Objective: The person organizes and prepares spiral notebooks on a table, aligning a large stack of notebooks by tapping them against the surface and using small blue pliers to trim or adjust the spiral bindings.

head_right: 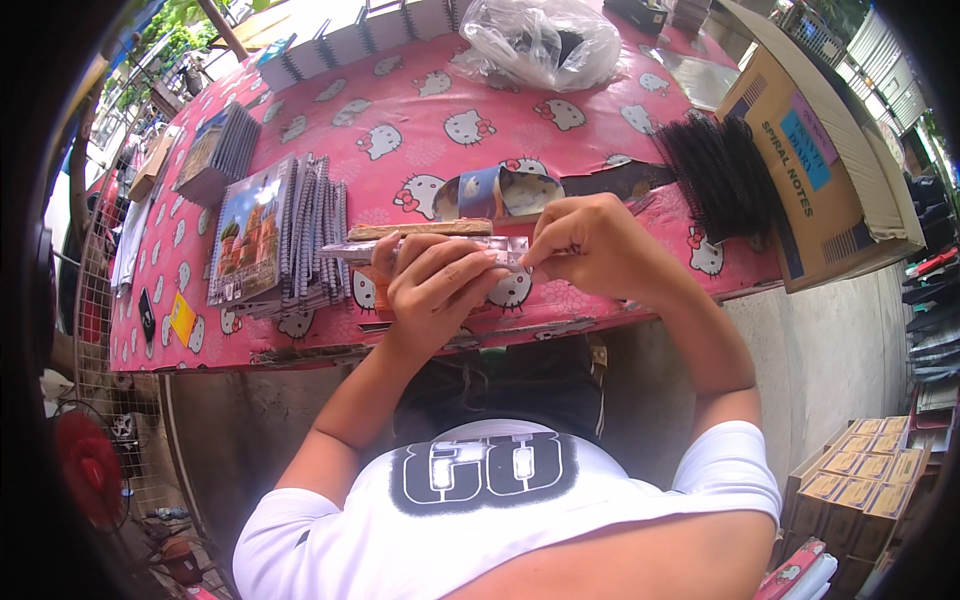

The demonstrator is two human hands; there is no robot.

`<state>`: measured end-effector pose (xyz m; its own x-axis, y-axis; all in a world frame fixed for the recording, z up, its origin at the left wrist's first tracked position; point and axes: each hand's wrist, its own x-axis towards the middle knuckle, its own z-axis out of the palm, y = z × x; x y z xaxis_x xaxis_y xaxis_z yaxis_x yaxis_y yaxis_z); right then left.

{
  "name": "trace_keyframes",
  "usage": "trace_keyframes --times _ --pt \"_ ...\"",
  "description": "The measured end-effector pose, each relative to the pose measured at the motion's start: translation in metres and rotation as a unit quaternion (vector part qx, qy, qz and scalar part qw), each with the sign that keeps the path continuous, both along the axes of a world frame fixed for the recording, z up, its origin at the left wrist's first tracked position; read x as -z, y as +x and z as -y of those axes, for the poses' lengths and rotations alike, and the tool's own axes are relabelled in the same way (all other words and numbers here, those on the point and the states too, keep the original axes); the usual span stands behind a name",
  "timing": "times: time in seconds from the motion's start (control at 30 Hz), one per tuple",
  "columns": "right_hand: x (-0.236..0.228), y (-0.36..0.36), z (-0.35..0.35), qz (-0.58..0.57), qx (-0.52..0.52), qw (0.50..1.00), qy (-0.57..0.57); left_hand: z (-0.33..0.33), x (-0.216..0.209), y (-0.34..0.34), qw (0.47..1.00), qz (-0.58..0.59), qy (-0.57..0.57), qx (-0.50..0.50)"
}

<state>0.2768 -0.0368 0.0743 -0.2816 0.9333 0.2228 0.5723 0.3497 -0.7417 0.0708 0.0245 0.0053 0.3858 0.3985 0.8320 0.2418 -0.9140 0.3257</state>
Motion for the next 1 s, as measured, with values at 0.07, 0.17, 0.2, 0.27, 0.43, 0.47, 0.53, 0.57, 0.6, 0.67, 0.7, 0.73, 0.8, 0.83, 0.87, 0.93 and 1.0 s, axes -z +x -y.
trace_keyframes --times 0.07,0.17,0.2,0.27,0.43,0.47,0.53,0.57,0.6,0.67,0.7,0.73,0.8,0.83,0.87,0.93,1.0 --pt "-0.001 -0.006 0.006 0.028 0.035 0.998 0.034 -0.002 -0.003 0.007 0.998 0.041 -0.041 0.010" --pt "0.006 -0.005 0.003 0.087 0.075 0.986 0.117 -0.004 -0.017 0.012 0.996 0.001 -0.081 -0.037" --pt "0.008 -0.004 0.001 0.109 0.087 0.979 0.150 -0.007 -0.021 0.015 0.996 -0.012 -0.079 -0.050" --pt "0.010 -0.015 -0.001 0.065 0.159 0.970 0.173 -0.014 -0.023 0.018 0.994 -0.002 -0.098 -0.052" --pt "0.016 -0.011 -0.004 0.003 0.165 0.978 0.131 -0.019 -0.019 0.014 0.996 -0.014 -0.073 -0.048" --pt "0.010 -0.016 -0.003 0.003 0.170 0.979 0.113 -0.019 -0.018 0.014 0.996 -0.007 -0.072 -0.049" --pt "0.010 -0.019 -0.005 0.025 0.168 0.979 0.115 -0.019 -0.015 0.014 0.996 0.005 -0.068 -0.055" --pt "0.016 -0.019 -0.009 0.047 0.160 0.976 0.137 -0.020 -0.015 0.014 0.996 0.014 -0.070 -0.047" --pt "0.018 -0.018 -0.012 0.068 0.151 0.973 0.159 -0.021 -0.014 0.016 0.996 0.023 -0.072 -0.039" --pt "0.014 -0.010 -0.012 0.069 0.128 0.981 0.132 -0.022 -0.013 0.019 0.996 0.038 -0.074 -0.025" --pt "0.012 -0.010 -0.013 0.070 0.116 0.984 0.118 -0.022 -0.014 0.018 0.996 0.035 -0.074 -0.030" --pt "0.011 -0.015 -0.011 0.074 0.128 0.980 0.135 -0.021 -0.014 0.017 0.996 0.033 -0.074 -0.035" --pt "0.012 -0.021 -0.009 0.085 0.154 0.971 0.163 -0.020 -0.013 0.018 0.996 0.035 -0.080 -0.035" --pt "0.016 -0.020 -0.009 0.091 0.165 0.966 0.175 -0.020 -0.013 0.017 0.996 0.035 -0.080 -0.034" --pt "0.017 -0.021 -0.011 0.096 0.161 0.969 0.159 -0.020 -0.013 0.016 0.996 0.036 -0.079 -0.033" --pt "0.010 -0.027 -0.008 0.088 0.180 0.968 0.153 -0.019 -0.012 0.016 0.996 0.041 -0.076 -0.030" --pt "0.007 -0.030 -0.006 0.093 0.185 0.965 0.160 -0.019 -0.012 0.017 0.996 0.043 -0.074 -0.030"
